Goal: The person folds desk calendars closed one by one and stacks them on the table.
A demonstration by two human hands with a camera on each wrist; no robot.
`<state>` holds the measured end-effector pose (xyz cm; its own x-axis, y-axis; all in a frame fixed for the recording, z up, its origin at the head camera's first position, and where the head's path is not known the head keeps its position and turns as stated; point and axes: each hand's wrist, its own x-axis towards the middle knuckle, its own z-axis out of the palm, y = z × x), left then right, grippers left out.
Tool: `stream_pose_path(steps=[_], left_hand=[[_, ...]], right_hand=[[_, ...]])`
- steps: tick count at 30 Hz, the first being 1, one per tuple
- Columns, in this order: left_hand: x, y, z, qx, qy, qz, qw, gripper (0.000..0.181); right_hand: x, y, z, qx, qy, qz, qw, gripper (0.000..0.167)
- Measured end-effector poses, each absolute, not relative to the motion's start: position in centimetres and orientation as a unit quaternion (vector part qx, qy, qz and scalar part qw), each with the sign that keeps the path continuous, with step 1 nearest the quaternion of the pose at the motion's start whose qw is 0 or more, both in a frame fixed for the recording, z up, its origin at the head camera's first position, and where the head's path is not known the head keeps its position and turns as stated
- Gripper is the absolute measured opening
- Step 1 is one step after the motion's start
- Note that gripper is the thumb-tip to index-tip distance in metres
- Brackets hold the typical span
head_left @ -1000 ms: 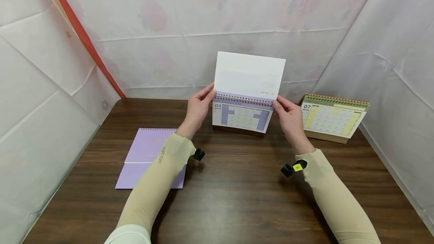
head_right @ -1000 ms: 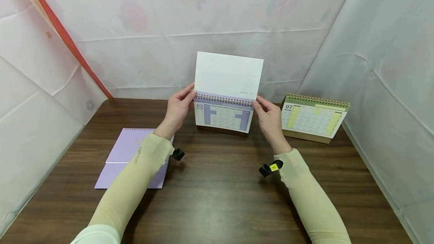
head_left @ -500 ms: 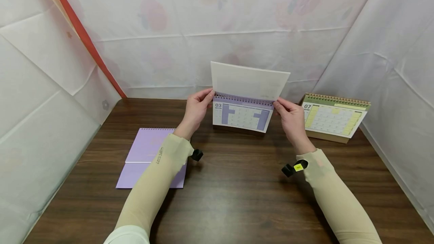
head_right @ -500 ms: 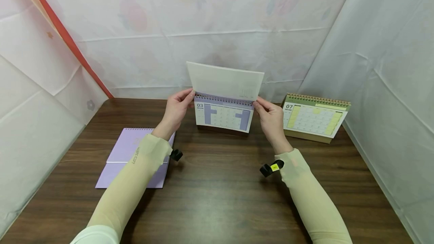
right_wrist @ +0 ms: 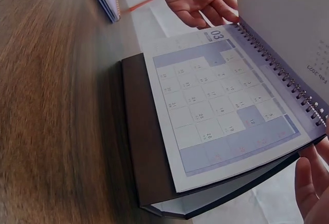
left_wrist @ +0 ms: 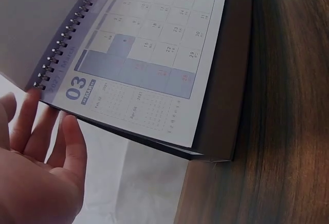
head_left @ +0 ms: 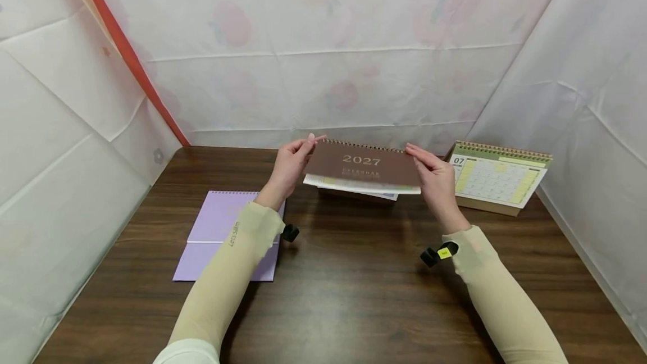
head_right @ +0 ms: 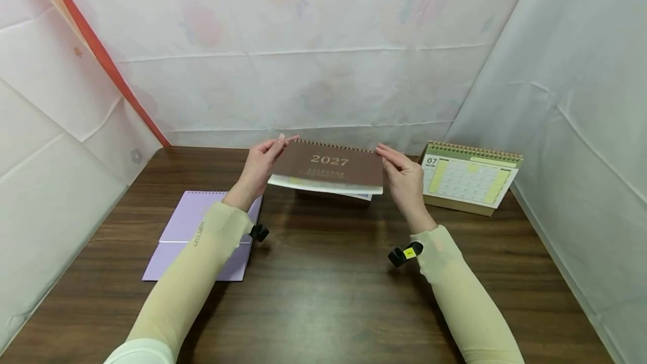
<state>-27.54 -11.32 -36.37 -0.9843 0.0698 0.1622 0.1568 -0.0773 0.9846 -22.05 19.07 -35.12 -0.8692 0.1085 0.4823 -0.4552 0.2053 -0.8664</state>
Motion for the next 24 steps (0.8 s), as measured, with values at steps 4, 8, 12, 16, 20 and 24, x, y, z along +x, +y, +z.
stream_pose_path(steps=[4, 8, 12, 16, 20, 24], left_hand=[[-27.5, -11.4, -36.5, -0.095, -0.672, -0.734, 0.03, 0.029], [-27.8, -11.2, -36.6, -0.093, -0.678, -0.728, 0.036, 0.026], [-28.0, -11.1, -36.6, -0.088, -0.685, -0.722, 0.044, 0.022], [-28.0, -11.0, -36.7, -0.086, -0.697, -0.71, 0.047, 0.023], [-28.1, -11.1, -36.9, -0.085, -0.709, -0.698, 0.052, 0.022], [-28.2, -11.1, -37.2, -0.09, -0.71, -0.696, 0.059, 0.02]], right_hand=[[-22.0, 19.3, -35.3, 0.13, -0.742, 0.621, 0.216, 0.024], [-22.0, 19.5, -35.4, 0.134, -0.747, 0.619, 0.202, 0.027], [-22.7, 19.9, -36.3, 0.134, -0.736, 0.636, 0.188, 0.029], [-23.7, 20.5, -37.6, 0.131, -0.726, 0.651, 0.178, 0.03], [-23.9, 20.7, -37.8, 0.128, -0.724, 0.656, 0.171, 0.03], [-23.6, 20.6, -37.5, 0.126, -0.715, 0.668, 0.161, 0.031]])
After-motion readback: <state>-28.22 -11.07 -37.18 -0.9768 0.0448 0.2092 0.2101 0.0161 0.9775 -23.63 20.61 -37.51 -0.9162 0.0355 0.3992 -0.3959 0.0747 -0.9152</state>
